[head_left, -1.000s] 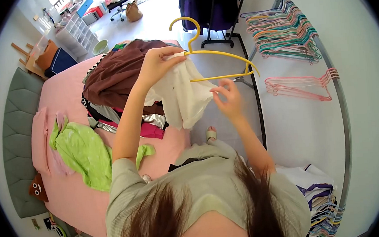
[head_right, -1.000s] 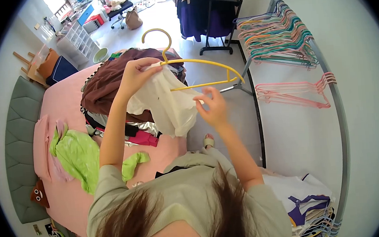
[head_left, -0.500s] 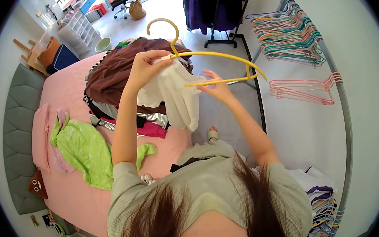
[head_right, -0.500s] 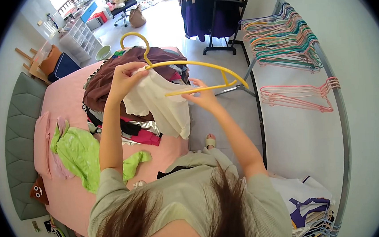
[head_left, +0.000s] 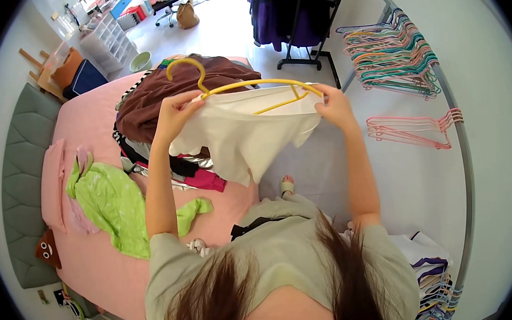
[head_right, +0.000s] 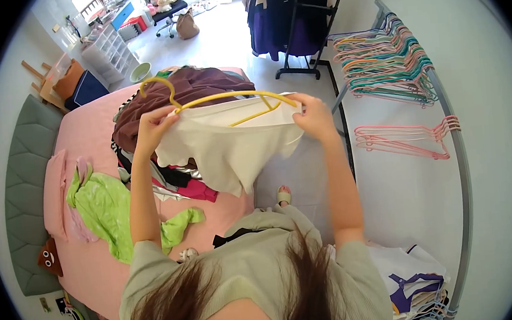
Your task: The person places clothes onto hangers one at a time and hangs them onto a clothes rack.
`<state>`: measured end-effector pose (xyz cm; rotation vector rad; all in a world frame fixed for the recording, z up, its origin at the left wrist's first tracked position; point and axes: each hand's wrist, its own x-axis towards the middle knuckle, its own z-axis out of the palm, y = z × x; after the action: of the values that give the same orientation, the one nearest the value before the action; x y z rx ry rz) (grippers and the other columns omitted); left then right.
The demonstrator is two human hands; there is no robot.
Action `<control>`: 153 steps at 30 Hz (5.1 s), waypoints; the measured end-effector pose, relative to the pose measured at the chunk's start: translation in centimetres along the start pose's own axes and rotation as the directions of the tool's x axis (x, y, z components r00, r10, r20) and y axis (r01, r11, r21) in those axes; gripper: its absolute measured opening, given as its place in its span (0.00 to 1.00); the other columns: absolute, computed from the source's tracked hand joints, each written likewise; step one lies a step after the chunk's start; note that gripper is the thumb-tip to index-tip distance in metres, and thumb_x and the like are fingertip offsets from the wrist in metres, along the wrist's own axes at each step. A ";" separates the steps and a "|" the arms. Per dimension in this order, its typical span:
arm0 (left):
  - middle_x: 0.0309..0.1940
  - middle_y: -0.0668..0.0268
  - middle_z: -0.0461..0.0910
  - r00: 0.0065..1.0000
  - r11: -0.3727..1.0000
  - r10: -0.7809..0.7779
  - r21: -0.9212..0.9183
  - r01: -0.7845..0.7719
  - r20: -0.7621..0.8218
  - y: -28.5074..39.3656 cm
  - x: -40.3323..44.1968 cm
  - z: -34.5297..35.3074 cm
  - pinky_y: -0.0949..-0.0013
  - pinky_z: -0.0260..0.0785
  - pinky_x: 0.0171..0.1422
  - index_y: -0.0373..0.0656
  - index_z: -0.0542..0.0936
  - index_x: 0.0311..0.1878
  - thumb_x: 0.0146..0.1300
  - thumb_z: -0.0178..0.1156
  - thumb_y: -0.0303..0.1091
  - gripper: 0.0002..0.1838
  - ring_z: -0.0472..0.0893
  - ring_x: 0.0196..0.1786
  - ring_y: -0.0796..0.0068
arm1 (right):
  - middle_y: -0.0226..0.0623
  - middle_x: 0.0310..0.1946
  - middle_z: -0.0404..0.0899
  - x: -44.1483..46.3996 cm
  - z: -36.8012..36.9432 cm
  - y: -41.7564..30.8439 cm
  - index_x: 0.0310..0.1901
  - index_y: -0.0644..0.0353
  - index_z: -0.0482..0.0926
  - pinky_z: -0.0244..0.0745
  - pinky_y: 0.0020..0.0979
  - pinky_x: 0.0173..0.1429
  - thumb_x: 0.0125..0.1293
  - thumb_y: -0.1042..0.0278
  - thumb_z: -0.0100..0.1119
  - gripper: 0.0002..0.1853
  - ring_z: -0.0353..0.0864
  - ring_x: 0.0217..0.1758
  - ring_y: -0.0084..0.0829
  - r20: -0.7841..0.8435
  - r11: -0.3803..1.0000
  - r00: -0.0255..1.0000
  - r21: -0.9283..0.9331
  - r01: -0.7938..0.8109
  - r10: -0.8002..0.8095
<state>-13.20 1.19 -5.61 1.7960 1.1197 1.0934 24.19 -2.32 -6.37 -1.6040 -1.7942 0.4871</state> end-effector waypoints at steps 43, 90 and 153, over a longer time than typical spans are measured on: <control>0.26 0.66 0.81 0.808 0.935 0.354 -0.209 -0.287 0.470 7.7 6.8 19.4 0.78 0.66 0.34 0.37 0.82 0.39 0.54 0.67 0.33 0.12 0.74 0.27 0.81 | 0.31 0.26 0.79 -16.6 -10.2 1.8 0.35 0.66 0.79 0.67 0.19 0.33 0.56 0.77 0.65 0.06 0.72 0.28 0.17 -0.647 0.990 0.759 0.136 0.028 0.067; 0.34 0.61 0.80 0.384 0.768 0.638 -0.586 -0.258 0.667 19.1 -7.3 48.2 0.67 0.68 0.47 0.38 0.78 0.38 0.55 0.64 0.31 0.09 0.78 0.39 0.64 | 0.19 0.33 0.77 -40.6 -9.7 -2.2 0.47 0.61 0.79 0.57 0.15 0.31 0.60 0.72 0.59 0.13 0.63 0.29 0.10 -0.742 0.777 0.231 0.587 -0.227 0.629; 0.36 0.64 0.81 -0.007 0.756 0.636 -0.625 -0.195 0.772 30.4 -26.8 56.9 0.68 0.71 0.41 0.41 0.78 0.51 0.61 0.59 0.42 0.19 0.80 0.37 0.71 | 0.36 0.27 0.82 -51.1 -16.0 -5.0 0.56 0.58 0.75 0.73 0.32 0.31 0.58 0.67 0.61 0.22 0.80 0.23 0.34 -0.831 0.546 -0.047 0.405 -0.733 0.554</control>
<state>41.30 -42.45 -6.45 1.9650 -0.5393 0.0724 32.51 -55.34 -3.65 -2.1421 -0.0320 -0.2658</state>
